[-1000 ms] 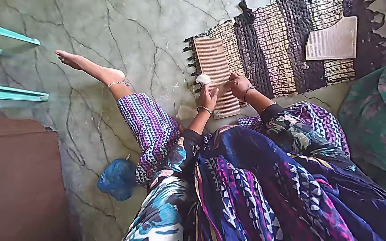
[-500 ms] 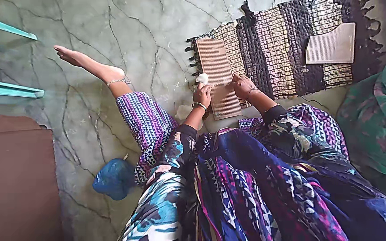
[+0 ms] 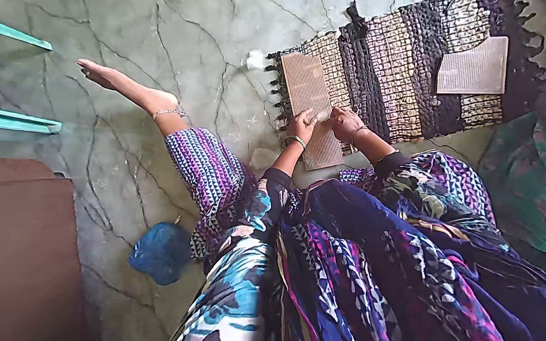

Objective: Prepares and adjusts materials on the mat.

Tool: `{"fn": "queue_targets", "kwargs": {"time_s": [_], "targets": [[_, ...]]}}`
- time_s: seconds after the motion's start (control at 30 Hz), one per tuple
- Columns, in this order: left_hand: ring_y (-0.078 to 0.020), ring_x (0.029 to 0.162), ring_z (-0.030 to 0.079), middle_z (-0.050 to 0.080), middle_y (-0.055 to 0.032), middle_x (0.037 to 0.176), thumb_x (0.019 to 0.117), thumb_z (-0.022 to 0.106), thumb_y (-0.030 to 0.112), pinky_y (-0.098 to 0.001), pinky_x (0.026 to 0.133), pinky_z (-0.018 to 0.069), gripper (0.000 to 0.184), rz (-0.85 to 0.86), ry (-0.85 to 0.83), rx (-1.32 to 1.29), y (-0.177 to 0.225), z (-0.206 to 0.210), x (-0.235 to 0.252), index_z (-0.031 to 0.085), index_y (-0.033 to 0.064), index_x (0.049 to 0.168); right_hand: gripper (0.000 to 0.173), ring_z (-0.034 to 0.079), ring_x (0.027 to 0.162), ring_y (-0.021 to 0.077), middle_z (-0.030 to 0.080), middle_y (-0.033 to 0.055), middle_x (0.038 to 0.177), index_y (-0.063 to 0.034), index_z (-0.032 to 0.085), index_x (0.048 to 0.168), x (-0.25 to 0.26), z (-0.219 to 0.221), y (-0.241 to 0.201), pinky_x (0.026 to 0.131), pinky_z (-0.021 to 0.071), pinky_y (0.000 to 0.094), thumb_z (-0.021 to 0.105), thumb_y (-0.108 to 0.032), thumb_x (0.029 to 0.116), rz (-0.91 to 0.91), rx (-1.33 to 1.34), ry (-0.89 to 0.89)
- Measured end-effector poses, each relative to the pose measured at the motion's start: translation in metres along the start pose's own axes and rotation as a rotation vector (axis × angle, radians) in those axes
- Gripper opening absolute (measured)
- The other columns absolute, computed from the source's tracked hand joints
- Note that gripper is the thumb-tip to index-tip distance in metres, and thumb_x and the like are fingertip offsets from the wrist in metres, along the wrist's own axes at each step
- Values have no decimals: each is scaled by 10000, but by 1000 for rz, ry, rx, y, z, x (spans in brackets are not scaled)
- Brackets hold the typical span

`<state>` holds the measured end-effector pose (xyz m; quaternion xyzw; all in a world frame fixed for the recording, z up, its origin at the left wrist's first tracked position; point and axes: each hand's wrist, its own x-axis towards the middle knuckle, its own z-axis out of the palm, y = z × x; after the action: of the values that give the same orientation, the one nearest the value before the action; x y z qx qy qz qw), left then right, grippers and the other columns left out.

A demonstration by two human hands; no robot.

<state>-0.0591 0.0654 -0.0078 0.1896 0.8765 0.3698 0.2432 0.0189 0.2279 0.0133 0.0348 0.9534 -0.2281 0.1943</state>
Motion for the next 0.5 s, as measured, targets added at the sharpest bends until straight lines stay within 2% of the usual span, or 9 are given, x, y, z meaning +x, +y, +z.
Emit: {"fn": "queue_targets", "kwargs": {"time_s": [0.07,0.1,0.13,0.2,0.23,0.3,0.33,0.4,0.5], "targets": [[-352,1089,670,703,-223,1158,1024,623,192,-518,1003,500,441,-69,-29,78,25,3,3,589,40,1436,344,582,1226,419,636,225,1255,-144,749,1212,-2,0,-1,1003,461,606,579,7,954,2,-33,-9],[-333,1205,644,679,-193,1284,1046,601,208,-512,1066,475,449,-181,-121,158,50,-5,3,557,78,1473,315,585,1217,422,636,229,1243,-115,747,1197,-1,-3,-3,999,466,606,586,5,954,1,-42,-8],[-297,1369,547,587,-142,1459,1078,555,216,-505,1161,404,465,-315,-271,229,75,-16,5,486,125,1529,310,589,1215,426,642,234,1233,-105,750,1192,-1,-4,-5,992,473,612,594,8,949,-2,-46,-5],[-331,1284,613,652,-177,1354,1033,601,185,-540,1081,477,346,-147,-168,278,56,-2,9,638,55,1352,318,594,1209,415,653,221,1217,-127,757,1184,-1,-3,-4,984,472,610,581,8,956,-7,-46,-8],[-338,1276,618,659,-185,1336,1026,594,155,-542,1073,482,301,-107,-160,290,49,2,13,662,31,1292,347,597,1200,408,655,213,1212,-158,761,1197,-1,-3,-3,980,468,607,575,10,958,-9,-41,-13],[-331,1283,615,669,-185,1324,1022,578,109,-532,1096,466,275,-115,-162,258,46,3,16,678,7,1257,378,597,1204,399,654,203,1224,-207,756,1227,-2,-5,-1,989,461,610,575,-3,966,-1,2,-30],[-336,1268,625,680,-193,1301,1023,582,108,-534,1097,466,266,-132,-142,203,46,1,12,684,-6,1241,362,596,1212,401,652,207,1238,-195,755,1235,-3,-6,1,1006,457,615,574,-14,979,1,62,-24],[-371,1235,633,677,-233,1274,1028,595,99,-547,1071,478,262,-178,-87,57,56,-14,-10,658,-42,1240,317,611,1203,424,657,245,1244,-99,757,1217,-3,-5,8,1029,462,617,583,3,973,-16,251,63],[-395,1185,641,681,-259,1219,1024,631,120,-557,1032,490,255,-210,46,-58,44,-19,-23,661,-55,1206,293,655,1116,430,666,261,1228,8,708,1224,-5,-15,10,990,493,595,539,26,984,2,410,158]]}}
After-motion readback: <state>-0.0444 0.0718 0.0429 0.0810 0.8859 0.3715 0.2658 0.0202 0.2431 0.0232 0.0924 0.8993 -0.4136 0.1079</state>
